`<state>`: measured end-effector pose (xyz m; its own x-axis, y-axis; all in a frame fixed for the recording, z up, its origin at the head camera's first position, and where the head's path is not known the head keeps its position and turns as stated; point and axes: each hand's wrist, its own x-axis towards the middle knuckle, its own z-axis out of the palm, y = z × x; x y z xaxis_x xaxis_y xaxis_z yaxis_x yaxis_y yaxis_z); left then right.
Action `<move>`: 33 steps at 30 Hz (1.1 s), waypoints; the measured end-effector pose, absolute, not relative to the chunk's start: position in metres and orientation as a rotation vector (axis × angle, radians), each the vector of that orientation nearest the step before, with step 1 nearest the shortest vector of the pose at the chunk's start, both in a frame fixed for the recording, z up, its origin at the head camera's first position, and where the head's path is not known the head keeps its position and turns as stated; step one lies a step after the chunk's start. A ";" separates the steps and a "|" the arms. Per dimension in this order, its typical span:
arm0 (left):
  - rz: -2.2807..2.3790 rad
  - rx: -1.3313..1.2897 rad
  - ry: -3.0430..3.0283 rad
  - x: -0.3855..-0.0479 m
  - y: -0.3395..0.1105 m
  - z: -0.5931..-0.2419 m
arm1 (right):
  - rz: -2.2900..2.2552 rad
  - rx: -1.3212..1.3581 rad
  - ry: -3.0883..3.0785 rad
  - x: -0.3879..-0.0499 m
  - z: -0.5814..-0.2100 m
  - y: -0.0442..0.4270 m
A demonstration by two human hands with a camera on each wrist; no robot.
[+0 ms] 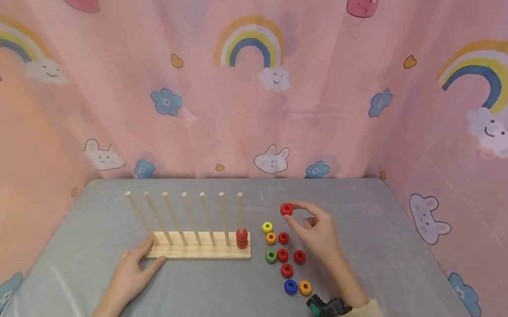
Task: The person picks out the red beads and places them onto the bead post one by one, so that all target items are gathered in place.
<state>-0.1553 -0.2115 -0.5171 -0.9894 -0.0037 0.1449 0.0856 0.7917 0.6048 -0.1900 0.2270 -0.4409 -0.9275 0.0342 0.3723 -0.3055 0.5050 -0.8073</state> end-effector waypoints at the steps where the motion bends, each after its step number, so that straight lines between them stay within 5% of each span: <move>1: -0.968 -0.066 -2.839 -0.155 -0.212 -0.517 | 1.396 0.229 -2.413 -0.190 -0.440 0.226; 33: -0.961 -0.094 -2.827 -0.154 -0.212 -0.517 | 1.427 0.402 -2.304 -0.202 -0.423 0.192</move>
